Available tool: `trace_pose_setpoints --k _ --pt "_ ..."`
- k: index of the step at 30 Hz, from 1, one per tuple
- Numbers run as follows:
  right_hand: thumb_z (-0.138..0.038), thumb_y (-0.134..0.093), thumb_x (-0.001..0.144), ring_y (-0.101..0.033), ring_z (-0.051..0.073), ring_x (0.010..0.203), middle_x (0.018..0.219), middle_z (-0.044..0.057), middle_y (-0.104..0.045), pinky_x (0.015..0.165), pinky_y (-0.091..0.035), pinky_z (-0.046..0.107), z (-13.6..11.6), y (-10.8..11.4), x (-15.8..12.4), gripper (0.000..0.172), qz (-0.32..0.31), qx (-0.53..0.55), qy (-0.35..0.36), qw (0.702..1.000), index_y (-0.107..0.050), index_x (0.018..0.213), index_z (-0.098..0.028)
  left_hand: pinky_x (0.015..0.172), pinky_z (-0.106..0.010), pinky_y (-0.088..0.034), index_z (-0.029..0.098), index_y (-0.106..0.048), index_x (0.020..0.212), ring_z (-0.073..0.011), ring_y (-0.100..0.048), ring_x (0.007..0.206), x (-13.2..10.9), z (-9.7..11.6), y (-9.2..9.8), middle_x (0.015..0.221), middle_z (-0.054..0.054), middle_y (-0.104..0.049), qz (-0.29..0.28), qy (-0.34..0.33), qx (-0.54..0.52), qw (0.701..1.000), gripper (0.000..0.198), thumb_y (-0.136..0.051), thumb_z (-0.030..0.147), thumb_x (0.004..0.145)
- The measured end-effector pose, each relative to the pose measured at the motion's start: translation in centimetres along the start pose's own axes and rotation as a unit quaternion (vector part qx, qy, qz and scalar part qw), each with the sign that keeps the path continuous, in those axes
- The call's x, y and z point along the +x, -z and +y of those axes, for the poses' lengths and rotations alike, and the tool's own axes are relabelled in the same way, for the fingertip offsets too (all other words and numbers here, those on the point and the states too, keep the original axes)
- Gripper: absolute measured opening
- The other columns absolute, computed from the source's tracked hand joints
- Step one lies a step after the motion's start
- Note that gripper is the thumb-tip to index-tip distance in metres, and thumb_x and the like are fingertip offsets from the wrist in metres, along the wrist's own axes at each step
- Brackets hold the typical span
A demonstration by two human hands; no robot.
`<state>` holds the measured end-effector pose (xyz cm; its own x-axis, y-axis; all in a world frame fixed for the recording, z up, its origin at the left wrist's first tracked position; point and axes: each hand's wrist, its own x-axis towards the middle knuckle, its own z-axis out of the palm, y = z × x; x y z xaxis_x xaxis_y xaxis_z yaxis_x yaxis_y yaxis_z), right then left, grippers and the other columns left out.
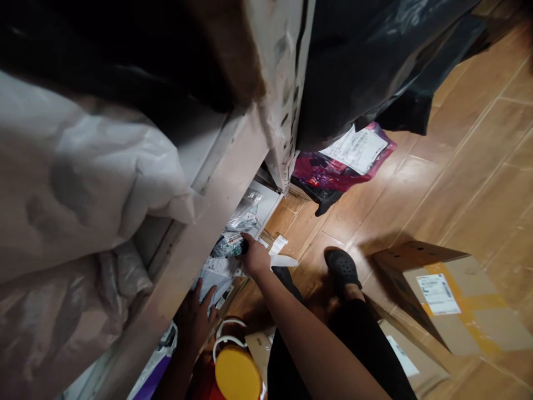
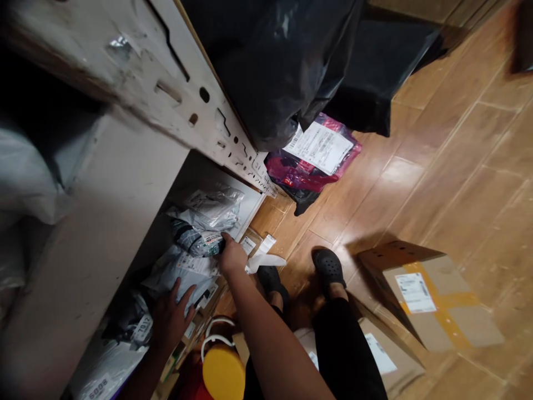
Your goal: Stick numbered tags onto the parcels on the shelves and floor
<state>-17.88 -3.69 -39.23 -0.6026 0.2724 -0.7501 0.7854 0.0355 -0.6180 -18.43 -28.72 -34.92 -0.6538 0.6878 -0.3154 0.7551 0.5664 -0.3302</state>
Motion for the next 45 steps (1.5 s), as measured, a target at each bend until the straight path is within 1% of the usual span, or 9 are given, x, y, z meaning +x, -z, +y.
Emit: trace_pose_setpoints --k 9,14,31,36,38,40,42,44,45 --pt "-0.018 -0.075 0.065 -0.063 0.029 0.108 0.114 0.008 -0.069 0.086 -0.049 0.038 0.0 0.3 0.2 0.074 -0.005 0.032 -0.016 0.999 -0.05 0.132 -0.032 0.078 -0.043 -0.05 0.03 -0.069 0.112 -0.0304 -0.058 0.093 0.0 0.4 0.2 0.125 -0.015 -0.058 0.018 -0.005 0.037 0.999 0.037 -0.061 0.019 0.078" --pt "-0.019 -0.076 0.065 -0.062 0.029 0.109 0.115 0.008 -0.069 0.087 -0.049 0.038 0.0 0.3 0.3 0.073 -0.005 0.034 -0.024 0.999 -0.05 0.132 -0.033 0.079 -0.045 -0.05 0.03 -0.069 0.113 -0.032 -0.057 0.094 -0.3 0.7 0.0 0.121 -0.016 -0.06 0.03 -0.002 0.045 0.999 0.038 -0.06 0.018 0.078" --pt "-0.016 -0.076 0.064 -0.061 0.029 0.11 0.115 0.008 -0.068 0.089 -0.048 0.039 0.2 0.3 0.8 0.074 -0.015 0.053 -0.026 0.998 -0.051 0.132 -0.031 0.087 -0.045 -0.048 0.032 -0.064 0.12 -0.0318 -0.057 0.102 -1.0 0.8 -0.3 0.125 -0.015 -0.056 -0.018 0.025 0.029 0.999 0.044 -0.062 0.018 0.079" --pt "-0.014 -0.072 0.066 -0.06 0.027 0.11 0.115 0.008 -0.067 0.091 -0.046 0.037 0.7 -0.1 0.5 0.073 -0.01 0.075 -0.002 0.997 -0.049 0.133 -0.027 0.091 -0.046 -0.046 0.03 -0.062 0.122 -0.0327 -0.054 0.109 -0.5 0.7 0.6 0.128 -0.016 -0.053 -0.05 0.037 -0.011 0.998 0.045 -0.062 0.02 0.078" --pt "-0.017 -0.069 0.069 -0.062 0.023 0.101 0.106 0.007 -0.068 0.087 -0.047 0.034 1.7 -1.0 -0.2 0.07 -0.002 0.1 0.015 0.995 -0.045 0.135 -0.025 0.09 -0.048 -0.046 0.027 -0.062 0.122 -0.0353 -0.052 0.112 0.1 0.8 1.7 0.129 -0.018 -0.052 -0.053 0.036 -0.038 0.997 0.044 -0.062 0.026 0.079" --pt "-0.024 -0.066 0.073 -0.063 0.019 0.079 0.082 0.002 -0.066 0.074 -0.048 0.031 3.0 -2.4 -1.4 0.066 0.008 0.193 0.033 0.981 -0.041 0.133 -0.02 0.09 -0.051 -0.046 0.024 -0.066 0.116 -0.0376 -0.051 0.113 1.1 0.9 3.1 0.126 -0.019 -0.054 -0.044 0.044 -0.074 0.995 0.037 -0.06 0.032 0.08" --pt "-0.035 -0.064 0.072 -0.054 0.015 0.06 0.064 -0.006 -0.054 0.06 -0.044 0.028 4.4 -4.0 -2.9 0.062 0.017 0.346 0.051 0.937 -0.039 0.126 -0.018 0.09 -0.052 -0.046 0.02 -0.071 0.102 -0.036 -0.055 0.108 2.1 1.1 4.7 0.117 -0.019 -0.06 -0.038 0.063 -0.152 0.986 0.029 -0.054 0.035 0.083" --pt "-0.044 -0.065 0.07 -0.047 0.012 0.054 0.062 -0.008 -0.047 0.054 -0.04 0.025 5.3 -5.4 -4.6 0.06 0.011 0.472 0.061 0.88 -0.038 0.118 -0.02 0.09 -0.047 -0.048 0.019 -0.071 0.091 -0.0304 -0.06 0.1 3.1 1.6 6.1 0.103 -0.015 -0.066 -0.058 0.097 -0.299 0.948 0.031 -0.048 0.038 0.086" --pt "-0.047 -0.065 0.069 -0.046 0.011 0.054 0.063 -0.008 -0.047 0.054 -0.039 0.025 5.6 -5.9 -5.5 0.06 0.002 0.51 0.061 0.858 -0.037 0.116 -0.022 0.089 -0.044 -0.05 0.019 -0.07 0.092 -0.0277 -0.062 0.097 3.5 1.9 6.6 0.1 -0.013 -0.068 -0.081 0.127 -0.387 0.91 0.034 -0.045 0.041 0.086"
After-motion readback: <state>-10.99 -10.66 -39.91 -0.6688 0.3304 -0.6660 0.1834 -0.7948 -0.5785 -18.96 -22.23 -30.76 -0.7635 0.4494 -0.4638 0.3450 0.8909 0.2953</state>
